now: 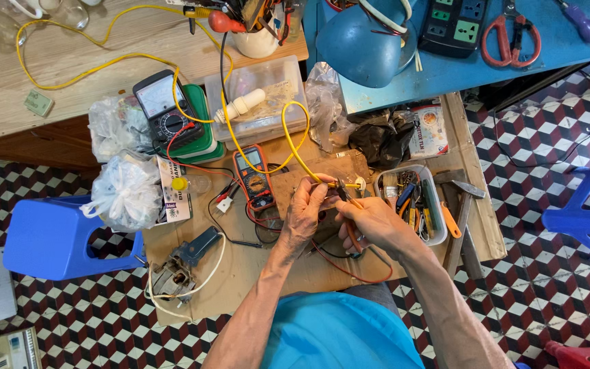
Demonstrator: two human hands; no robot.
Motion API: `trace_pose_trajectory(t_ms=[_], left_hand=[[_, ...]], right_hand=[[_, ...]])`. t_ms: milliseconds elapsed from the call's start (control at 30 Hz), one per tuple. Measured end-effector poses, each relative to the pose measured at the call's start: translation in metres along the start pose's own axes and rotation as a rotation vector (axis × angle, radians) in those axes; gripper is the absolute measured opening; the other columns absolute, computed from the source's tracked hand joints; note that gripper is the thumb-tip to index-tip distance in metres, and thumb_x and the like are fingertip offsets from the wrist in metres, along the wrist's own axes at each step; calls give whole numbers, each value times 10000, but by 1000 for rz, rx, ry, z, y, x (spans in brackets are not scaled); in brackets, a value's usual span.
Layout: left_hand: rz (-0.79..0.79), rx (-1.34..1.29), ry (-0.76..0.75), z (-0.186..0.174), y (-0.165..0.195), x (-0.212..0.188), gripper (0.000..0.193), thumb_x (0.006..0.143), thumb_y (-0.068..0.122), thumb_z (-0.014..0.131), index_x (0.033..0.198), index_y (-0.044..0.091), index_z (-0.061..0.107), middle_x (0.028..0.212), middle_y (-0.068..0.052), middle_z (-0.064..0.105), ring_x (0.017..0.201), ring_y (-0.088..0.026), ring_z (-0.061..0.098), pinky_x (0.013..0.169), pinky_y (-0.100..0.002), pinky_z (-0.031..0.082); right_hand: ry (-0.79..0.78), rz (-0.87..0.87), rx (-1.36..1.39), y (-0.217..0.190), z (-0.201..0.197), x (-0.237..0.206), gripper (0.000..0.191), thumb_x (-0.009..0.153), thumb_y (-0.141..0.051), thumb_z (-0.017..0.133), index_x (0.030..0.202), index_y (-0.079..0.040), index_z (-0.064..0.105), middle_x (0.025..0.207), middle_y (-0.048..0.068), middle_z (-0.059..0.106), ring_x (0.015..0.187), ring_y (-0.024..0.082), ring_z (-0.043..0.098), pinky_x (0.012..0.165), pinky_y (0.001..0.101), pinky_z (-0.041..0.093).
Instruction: The person works at a cluttered workbench rewiring a power plug attached to a yellow cable. They strip the cable end with pliers, separate the conductors, attach them to the plug terminals, and reassemble the plug body, handling the multimeter and small parts on the bench along the way.
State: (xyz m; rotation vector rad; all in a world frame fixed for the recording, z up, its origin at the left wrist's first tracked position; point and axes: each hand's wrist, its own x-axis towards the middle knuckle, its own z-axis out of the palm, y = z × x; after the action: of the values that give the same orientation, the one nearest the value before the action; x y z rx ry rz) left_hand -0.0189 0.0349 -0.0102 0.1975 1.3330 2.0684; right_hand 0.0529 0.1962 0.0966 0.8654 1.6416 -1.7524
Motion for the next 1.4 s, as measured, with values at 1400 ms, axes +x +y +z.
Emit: trace_pose_trajectory(t_ms=[1400], left_hand=[[-159, -154, -61, 44, 54, -31, 392, 1114, 339, 459, 1297, 33, 623, 1181, -65, 705, 1117, -129, 665, 1034, -310, 532]], right_hand=[[516, -718, -486, 43, 12, -5, 281, 975, -220, 665, 1168, -25, 602, 986, 176, 697, 875, 296, 710, 747, 404, 550]])
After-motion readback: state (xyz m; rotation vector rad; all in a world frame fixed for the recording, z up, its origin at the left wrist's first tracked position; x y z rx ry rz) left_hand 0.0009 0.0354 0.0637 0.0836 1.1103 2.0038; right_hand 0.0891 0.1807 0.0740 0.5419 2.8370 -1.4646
